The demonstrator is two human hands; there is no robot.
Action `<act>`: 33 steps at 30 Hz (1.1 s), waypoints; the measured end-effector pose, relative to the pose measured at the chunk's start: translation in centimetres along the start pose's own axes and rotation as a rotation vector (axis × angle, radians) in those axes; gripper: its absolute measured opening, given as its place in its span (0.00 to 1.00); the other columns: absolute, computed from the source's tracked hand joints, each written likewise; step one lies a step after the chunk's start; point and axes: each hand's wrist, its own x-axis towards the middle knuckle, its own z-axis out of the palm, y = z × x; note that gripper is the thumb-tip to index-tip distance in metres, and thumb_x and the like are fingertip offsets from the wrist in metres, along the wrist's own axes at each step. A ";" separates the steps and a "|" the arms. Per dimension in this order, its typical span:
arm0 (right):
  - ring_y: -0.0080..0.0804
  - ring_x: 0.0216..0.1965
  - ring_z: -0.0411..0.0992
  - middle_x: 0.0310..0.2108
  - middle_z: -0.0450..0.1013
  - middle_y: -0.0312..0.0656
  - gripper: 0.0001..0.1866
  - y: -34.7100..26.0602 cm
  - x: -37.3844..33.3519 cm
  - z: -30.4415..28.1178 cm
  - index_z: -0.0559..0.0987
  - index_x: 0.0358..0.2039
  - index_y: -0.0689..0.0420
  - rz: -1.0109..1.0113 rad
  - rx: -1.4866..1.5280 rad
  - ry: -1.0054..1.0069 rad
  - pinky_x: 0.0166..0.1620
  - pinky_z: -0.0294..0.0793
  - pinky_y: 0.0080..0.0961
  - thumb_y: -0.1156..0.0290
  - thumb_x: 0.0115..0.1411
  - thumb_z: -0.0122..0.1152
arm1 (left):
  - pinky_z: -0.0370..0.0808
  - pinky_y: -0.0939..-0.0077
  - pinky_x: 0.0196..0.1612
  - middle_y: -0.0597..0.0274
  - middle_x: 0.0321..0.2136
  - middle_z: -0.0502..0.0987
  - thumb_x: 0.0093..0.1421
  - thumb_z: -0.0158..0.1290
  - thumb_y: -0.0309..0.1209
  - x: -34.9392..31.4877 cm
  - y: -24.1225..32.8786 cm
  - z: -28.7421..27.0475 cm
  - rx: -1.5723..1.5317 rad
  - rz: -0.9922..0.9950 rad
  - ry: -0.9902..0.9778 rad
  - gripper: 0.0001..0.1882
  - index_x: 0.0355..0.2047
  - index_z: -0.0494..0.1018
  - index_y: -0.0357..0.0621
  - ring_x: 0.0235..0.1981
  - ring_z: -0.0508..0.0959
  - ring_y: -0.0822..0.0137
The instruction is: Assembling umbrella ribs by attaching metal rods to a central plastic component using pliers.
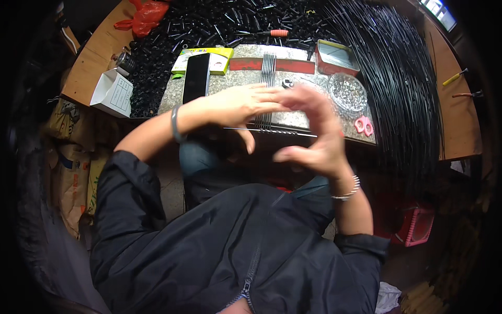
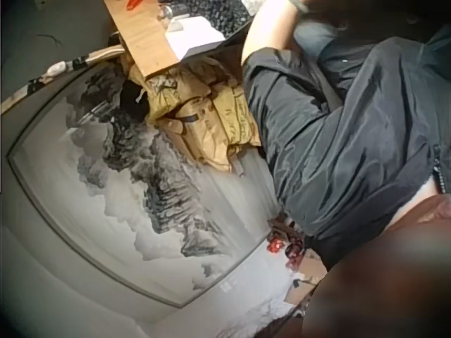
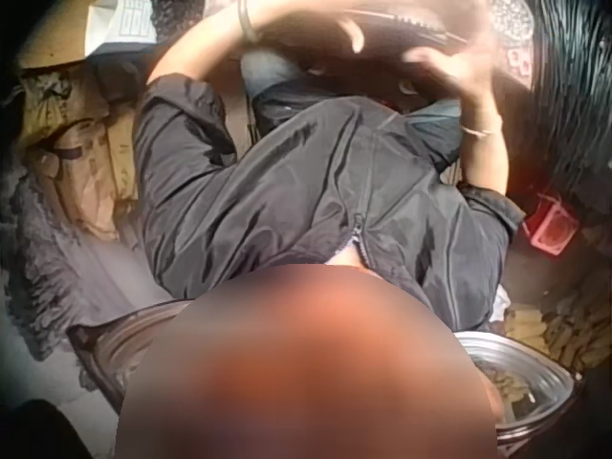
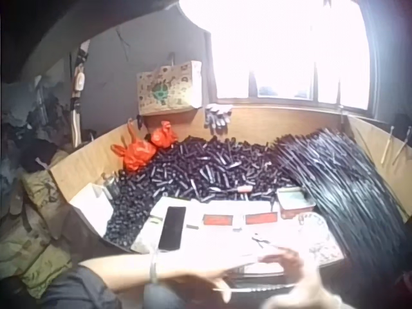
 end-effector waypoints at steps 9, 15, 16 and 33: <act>0.17 0.19 0.59 0.18 0.63 0.31 0.10 4.3 -4.3 6.9 0.66 0.22 0.57 0.086 -0.111 0.749 0.23 0.60 0.17 0.78 0.55 0.59 | 0.38 0.43 0.62 0.51 0.63 0.47 0.41 0.55 0.61 -0.3 -5.3 4.6 0.194 -0.266 -0.049 0.45 0.53 0.59 0.45 0.65 0.39 0.47; 0.23 0.22 0.52 0.16 0.50 0.29 0.21 -6.1 -7.6 -1.6 0.57 0.18 0.48 -0.330 0.427 0.960 0.43 0.63 0.32 0.50 0.65 0.34 | 0.42 0.40 0.60 0.47 0.52 0.63 0.50 0.54 0.50 3.3 10.1 7.5 0.083 -0.497 0.237 0.39 0.53 0.57 0.33 0.61 0.53 0.48; 0.23 0.23 0.53 0.17 0.51 0.29 0.21 -7.3 -8.7 -2.0 0.58 0.19 0.48 -0.331 0.519 0.908 0.47 0.63 0.36 0.50 0.65 0.35 | 0.44 0.41 0.60 0.47 0.42 0.70 0.54 0.50 0.42 3.4 12.1 8.3 0.174 -0.511 0.292 0.27 0.45 0.64 0.30 0.55 0.63 0.49; 0.23 0.19 0.72 0.17 0.74 0.37 0.08 3.6 -4.1 7.3 0.76 0.21 0.63 -0.136 -0.127 0.412 0.25 0.72 0.21 0.75 0.56 0.55 | 0.50 0.53 0.61 0.44 0.30 0.73 0.50 0.48 0.33 4.7 16.3 -7.8 0.288 -0.357 -0.255 0.19 0.36 0.70 0.26 0.32 0.74 0.56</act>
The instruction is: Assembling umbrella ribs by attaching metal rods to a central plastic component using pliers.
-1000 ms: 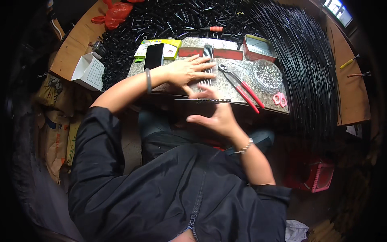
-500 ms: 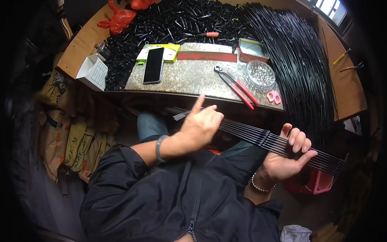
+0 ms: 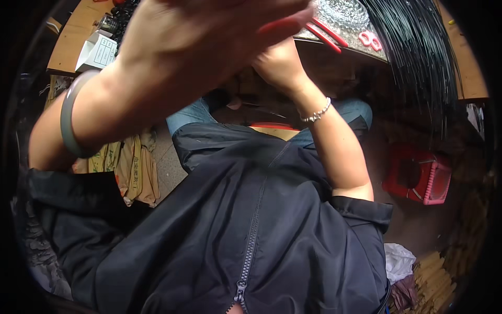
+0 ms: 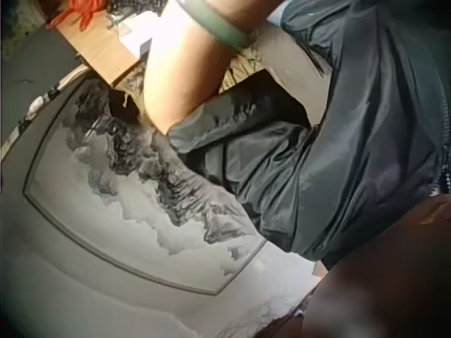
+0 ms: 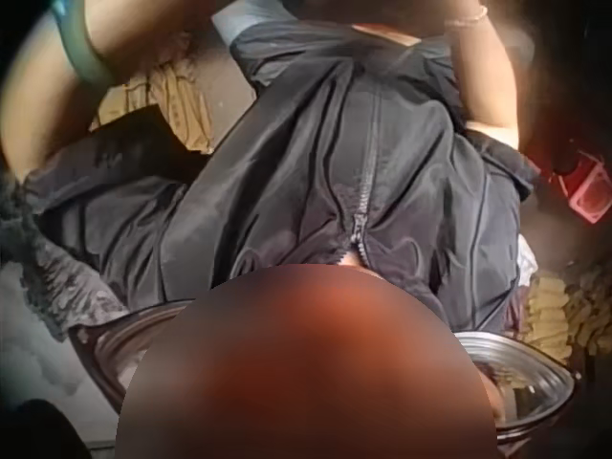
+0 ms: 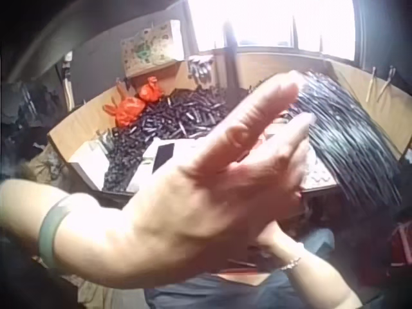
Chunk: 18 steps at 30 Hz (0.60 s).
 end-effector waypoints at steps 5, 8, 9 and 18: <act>0.23 0.21 0.73 0.20 0.74 0.39 0.07 0.7 -5.0 -2.4 0.78 0.30 0.64 0.686 0.317 -0.250 0.27 0.73 0.20 0.74 0.59 0.54 | 0.49 0.55 0.61 0.35 0.44 0.66 0.59 0.43 0.39 0.1 -0.4 2.6 -0.554 -0.015 0.774 0.23 0.43 0.68 0.27 0.46 0.69 0.51; 0.23 0.23 0.73 0.20 0.74 0.40 0.07 1.2 -7.0 -2.2 0.77 0.32 0.65 0.822 0.280 -0.297 0.30 0.74 0.20 0.74 0.58 0.54 | 0.49 0.59 0.61 0.33 0.58 0.52 0.63 0.34 0.51 0.2 -2.1 2.4 -1.125 -0.112 0.795 0.34 0.55 0.58 0.29 0.59 0.55 0.44; 0.26 0.24 0.73 0.21 0.73 0.41 0.10 1.2 -7.4 -2.0 0.76 0.34 0.67 0.854 0.275 -0.317 0.32 0.74 0.23 0.73 0.60 0.51 | 0.50 0.62 0.61 0.35 0.57 0.55 0.62 0.37 0.53 -0.3 -4.1 1.8 -0.720 -0.187 0.558 0.37 0.59 0.50 0.32 0.59 0.56 0.45; 0.26 0.39 0.68 0.40 0.68 0.42 0.30 -0.6 -2.6 -3.9 0.66 0.48 0.62 0.776 0.269 -0.221 0.41 0.70 0.23 0.47 0.58 0.49 | 0.70 0.78 0.46 0.55 0.44 0.72 0.59 0.39 0.57 -1.0 -2.3 4.7 -1.888 0.285 0.159 0.40 0.60 0.48 0.40 0.40 0.73 0.72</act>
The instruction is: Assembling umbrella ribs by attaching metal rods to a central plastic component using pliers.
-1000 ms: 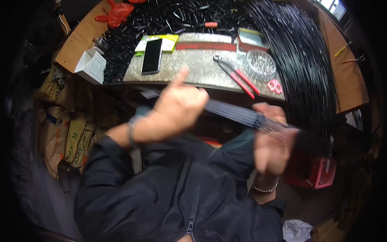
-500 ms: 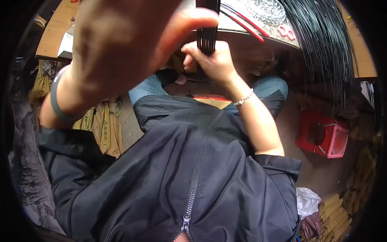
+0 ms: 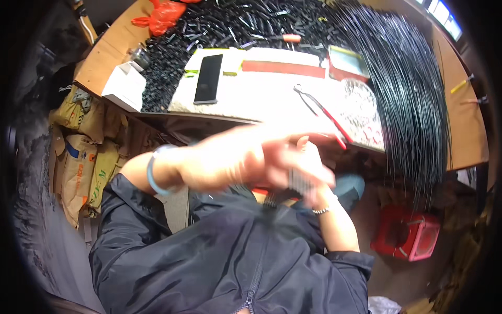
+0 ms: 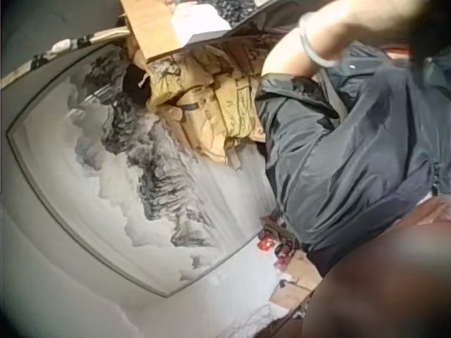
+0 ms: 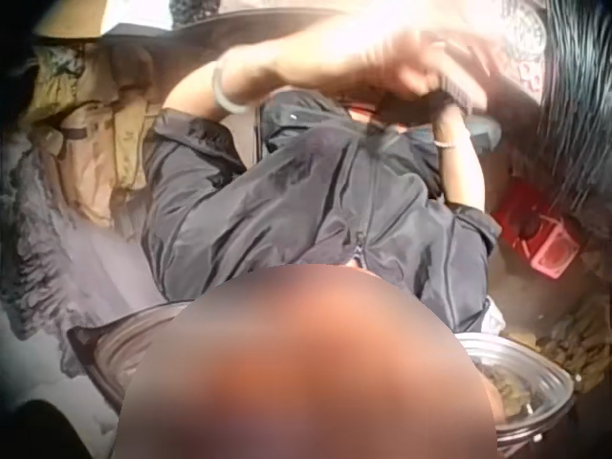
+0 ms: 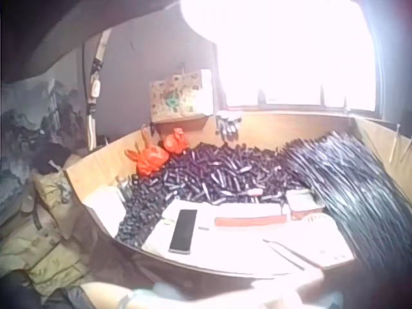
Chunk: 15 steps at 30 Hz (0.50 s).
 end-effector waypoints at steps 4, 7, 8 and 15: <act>0.23 0.20 0.69 0.19 0.70 0.38 0.22 -2.5 -0.2 1.5 0.71 0.37 0.62 0.106 0.050 0.019 0.27 0.70 0.19 0.53 0.62 0.47 | 0.72 0.72 0.47 0.50 0.48 0.68 0.62 0.40 0.51 -0.3 0.0 -2.5 -0.012 -0.098 -0.154 0.32 0.60 0.52 0.44 0.44 0.73 0.66; 0.26 0.12 0.66 0.14 0.69 0.43 0.22 1.1 1.0 0.3 0.70 0.34 0.66 0.224 0.122 0.052 0.20 0.71 0.22 0.58 0.66 0.37 | 0.74 0.71 0.40 0.51 0.37 0.76 0.57 0.50 0.39 1.3 -2.4 -15.0 0.958 0.023 0.457 0.18 0.44 0.72 0.42 0.33 0.78 0.62; 0.25 0.11 0.65 0.14 0.68 0.42 0.23 1.3 1.0 0.0 0.70 0.34 0.65 0.216 0.100 0.075 0.18 0.71 0.23 0.56 0.66 0.36 | 0.71 0.73 0.43 0.52 0.36 0.76 0.55 0.52 0.37 2.2 -0.5 -16.6 1.296 -0.316 0.674 0.18 0.41 0.73 0.38 0.38 0.76 0.62; 0.26 0.12 0.66 0.14 0.69 0.43 0.23 0.9 2.7 -1.2 0.70 0.35 0.64 0.215 0.103 0.039 0.19 0.72 0.24 0.56 0.66 0.36 | 0.75 0.60 0.38 0.48 0.33 0.77 0.48 0.53 0.30 5.2 -4.4 -30.5 1.808 -0.742 0.918 0.17 0.39 0.69 0.38 0.37 0.78 0.51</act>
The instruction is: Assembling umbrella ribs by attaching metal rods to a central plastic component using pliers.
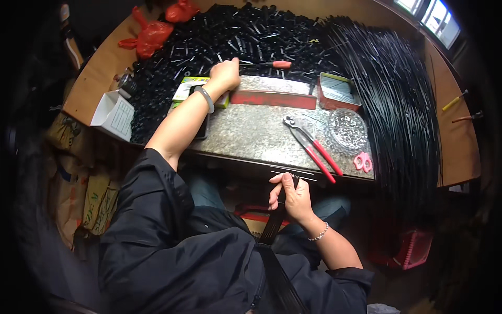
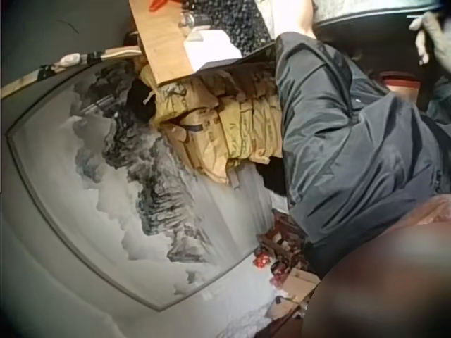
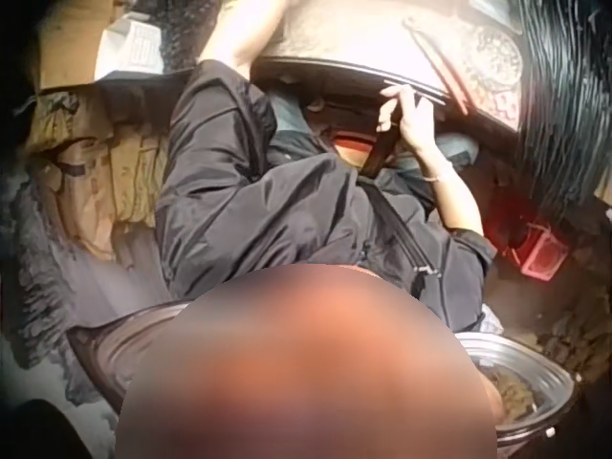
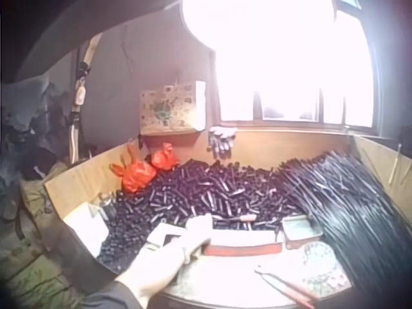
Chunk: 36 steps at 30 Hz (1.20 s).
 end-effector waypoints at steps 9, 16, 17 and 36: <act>0.24 0.14 0.68 0.15 0.70 0.42 0.23 -0.1 0.4 -1.2 0.71 0.35 0.66 0.009 0.025 0.014 0.20 0.71 0.19 0.55 0.65 0.38 | 0.73 0.66 0.40 0.52 0.36 0.75 0.48 0.52 0.27 3.0 8.9 0.7 -0.467 0.608 0.077 0.16 0.40 0.72 0.45 0.38 0.76 0.54; 0.24 0.14 0.68 0.15 0.70 0.42 0.23 -0.1 -0.1 -1.6 0.71 0.36 0.67 0.001 0.011 0.038 0.20 0.71 0.19 0.55 0.65 0.39 | 0.73 0.65 0.40 0.60 0.33 0.73 0.46 0.52 0.24 3.8 13.9 3.2 -0.300 0.849 -0.051 0.16 0.38 0.76 0.50 0.38 0.75 0.56; 0.24 0.14 0.68 0.15 0.70 0.42 0.23 -0.2 -0.1 -1.7 0.71 0.36 0.67 0.013 0.008 0.057 0.20 0.71 0.19 0.55 0.65 0.39 | 0.73 0.64 0.40 0.59 0.33 0.72 0.47 0.52 0.24 3.5 14.2 2.7 -0.272 0.840 -0.057 0.14 0.36 0.76 0.48 0.38 0.75 0.56; 0.27 0.14 0.68 0.17 0.70 0.47 0.15 1.7 -4.5 4.3 0.60 0.38 0.56 -0.088 -0.025 -0.054 0.19 0.69 0.18 0.56 0.65 0.40 | 0.67 0.88 0.26 0.67 0.24 0.72 0.60 0.50 0.36 -27.1 3.4 -3.1 -2.171 -0.055 -0.638 0.13 0.37 0.73 0.37 0.24 0.69 0.80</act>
